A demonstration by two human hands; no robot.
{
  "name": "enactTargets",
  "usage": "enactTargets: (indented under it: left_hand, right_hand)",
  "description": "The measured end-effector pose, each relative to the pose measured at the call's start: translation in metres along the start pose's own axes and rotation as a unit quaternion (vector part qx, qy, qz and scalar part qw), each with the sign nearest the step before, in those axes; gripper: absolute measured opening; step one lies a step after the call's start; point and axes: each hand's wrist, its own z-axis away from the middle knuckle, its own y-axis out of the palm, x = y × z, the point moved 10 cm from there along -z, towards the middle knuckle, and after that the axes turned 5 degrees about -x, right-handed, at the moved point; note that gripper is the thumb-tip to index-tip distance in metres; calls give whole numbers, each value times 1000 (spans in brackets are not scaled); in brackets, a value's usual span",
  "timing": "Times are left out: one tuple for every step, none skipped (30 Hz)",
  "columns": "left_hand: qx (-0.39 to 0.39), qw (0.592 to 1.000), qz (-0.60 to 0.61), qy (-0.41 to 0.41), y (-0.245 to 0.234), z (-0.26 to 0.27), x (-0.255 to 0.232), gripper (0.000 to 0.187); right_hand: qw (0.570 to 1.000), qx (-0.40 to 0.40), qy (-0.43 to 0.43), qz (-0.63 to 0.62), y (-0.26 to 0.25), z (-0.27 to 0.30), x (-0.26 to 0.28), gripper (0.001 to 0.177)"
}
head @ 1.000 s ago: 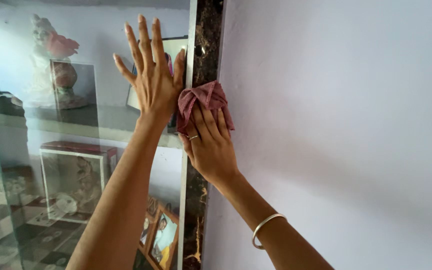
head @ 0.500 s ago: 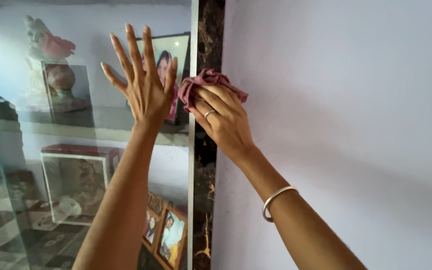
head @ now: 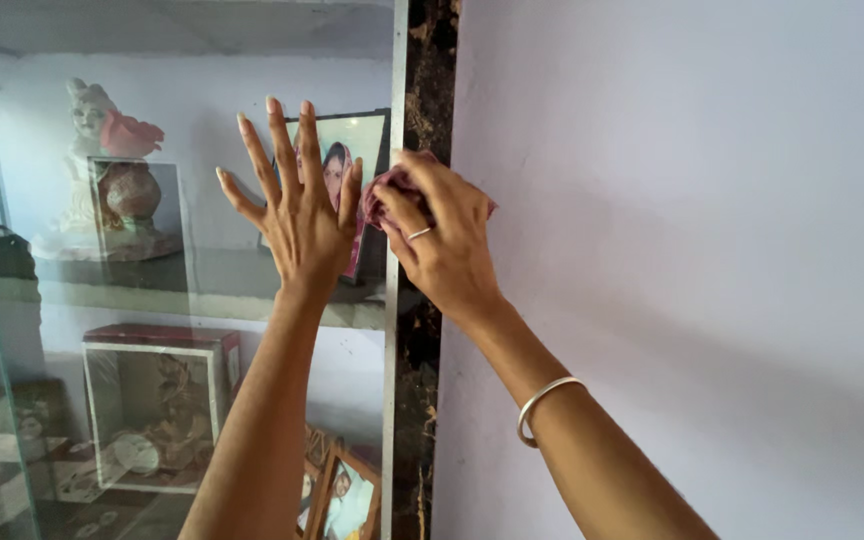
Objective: The person wipes a white window sill and the top and side edges of a glass display cabinet using a pink cloth. The person scrubs the sill and then moves to the cabinet, cleaning the frame and glass surface.
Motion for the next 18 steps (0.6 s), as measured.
enactTargets:
  left_hand:
    - [1, 1000, 1, -1, 0, 0, 0, 71]
    - [1, 1000, 2, -1, 0, 0, 0, 70]
    - [2, 1000, 2, -3, 1, 1, 1, 70]
    - [2, 1000, 3, -5, 1, 0, 1, 70]
    - [4, 1000, 2, -7, 2, 0, 2, 69]
    - [7, 1000, 1, -10, 3, 0, 3, 69]
    - [8, 1000, -5, -9, 4, 0, 3, 69]
    - [9, 1000, -11, -9, 5, -1, 3, 69]
    - [11, 1000, -19, -7, 5, -1, 3, 69]
    - [15, 1000, -20, -9, 5, 0, 4, 69]
    - [18, 1000, -21, -9, 6, 1, 3, 68]
    - [20, 1000, -21, -10, 6, 1, 4, 68]
    - [22, 999, -25, -11, 6, 1, 4, 68]
    - [25, 999, -28, -12, 6, 1, 5, 68]
    - [25, 999, -30, -15, 7, 1, 5, 68]
    - [24, 999, -30, -13, 8, 1, 3, 68]
    - [19, 999, -33, -11, 8, 0, 4, 68]
    - [15, 999, -36, -9, 7, -1, 4, 67]
  right_hand:
    - [999, 2, -30, 39, 2, 0, 5, 37]
    - [998, 17, -30, 56, 6, 1, 5, 36]
    - [996, 33, -30, 72, 9, 2, 5, 34]
    - [994, 48, -31, 89, 12, 3, 5, 33]
    - [995, 55, -32, 82, 12, 5, 7, 36]
    - [995, 63, -34, 75, 11, 8, 8, 38]
    - [995, 69, -35, 67, 10, 11, 10, 40]
    - [994, 80, -39, 60, 8, 16, 11, 41]
    - [994, 90, -41, 51, 7, 23, 14, 42]
    - [993, 100, -44, 42, 5, 32, 17, 44]
    - [993, 105, -51, 35, 5, 41, 22, 43]
    - [992, 110, -58, 28, 5, 52, 30, 43]
    - [991, 115, -67, 22, 4, 64, 38, 43]
    - [989, 121, -74, 34, -1, 79, 48, 42]
    - [987, 128, -83, 47, -8, 94, 60, 42]
    - [985, 134, -93, 59, -12, 104, 68, 41]
    - [983, 149, -99, 50, -14, 108, 69, 42]
    - [980, 165, -104, 42, -17, 111, 67, 43]
